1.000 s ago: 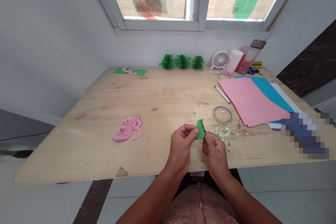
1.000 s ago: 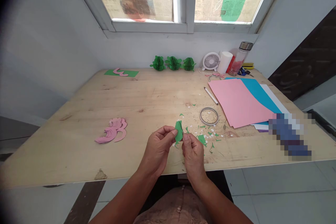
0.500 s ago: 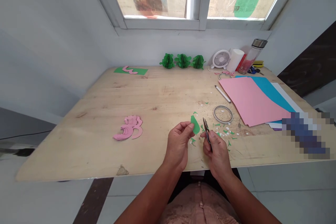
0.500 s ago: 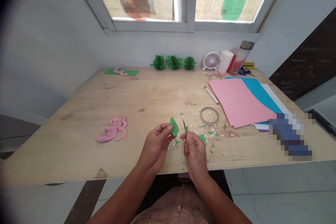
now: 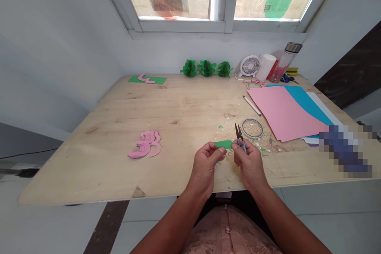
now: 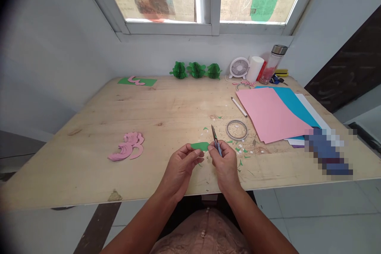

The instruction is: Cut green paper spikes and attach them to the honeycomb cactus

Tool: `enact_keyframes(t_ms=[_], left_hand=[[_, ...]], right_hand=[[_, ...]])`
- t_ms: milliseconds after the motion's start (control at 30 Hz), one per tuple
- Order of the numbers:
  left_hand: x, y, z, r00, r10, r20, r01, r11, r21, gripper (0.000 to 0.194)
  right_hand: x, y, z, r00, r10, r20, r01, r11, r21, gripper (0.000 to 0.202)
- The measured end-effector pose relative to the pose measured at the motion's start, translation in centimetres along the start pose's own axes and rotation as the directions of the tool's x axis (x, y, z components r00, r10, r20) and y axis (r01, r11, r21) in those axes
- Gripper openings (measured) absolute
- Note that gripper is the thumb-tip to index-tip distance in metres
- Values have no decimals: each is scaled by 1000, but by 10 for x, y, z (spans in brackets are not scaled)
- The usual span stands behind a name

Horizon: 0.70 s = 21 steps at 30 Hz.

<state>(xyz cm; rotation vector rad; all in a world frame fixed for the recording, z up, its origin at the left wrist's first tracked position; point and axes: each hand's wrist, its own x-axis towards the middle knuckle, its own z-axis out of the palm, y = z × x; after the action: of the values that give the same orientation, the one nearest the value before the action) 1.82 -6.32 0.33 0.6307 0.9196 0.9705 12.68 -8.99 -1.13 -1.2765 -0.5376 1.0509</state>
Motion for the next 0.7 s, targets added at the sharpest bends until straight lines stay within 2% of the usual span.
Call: enact_keyframes(t_ms=[67,200,300,367,433,567,700], left_hand=[[0,2,-2,1000,6,16,-6,999,34,19],[3,14,-7,994,94,47,-101,983,153,25],[7,23,-7,988,101,114,-131,947,293,15],[8,25,-6,985,102,139,-143,932,332,12],[9,23,-4,986,111,124,-143,946,291,13],[10,14,1,994,111,19,-112,991,66,16],[9,8,7,998,52,-40,-56,992,-112,19]], right_hand=[[3,-5,-3,999,-13,36,14,999,-42,23],[7,-16,-7,989,-24,145,53,979,-196,18],[9,-24,-8,974,-22,223,83,960,-267,17],[10,-26,-8,972,-25,234,89,959,-269,18],[10,-24,-7,975,-40,217,90,970,-225,21],[3,-11,-4,987,-56,149,61,998,-33,38],[-12,5,5,994,-13,106,6,998,67,37]])
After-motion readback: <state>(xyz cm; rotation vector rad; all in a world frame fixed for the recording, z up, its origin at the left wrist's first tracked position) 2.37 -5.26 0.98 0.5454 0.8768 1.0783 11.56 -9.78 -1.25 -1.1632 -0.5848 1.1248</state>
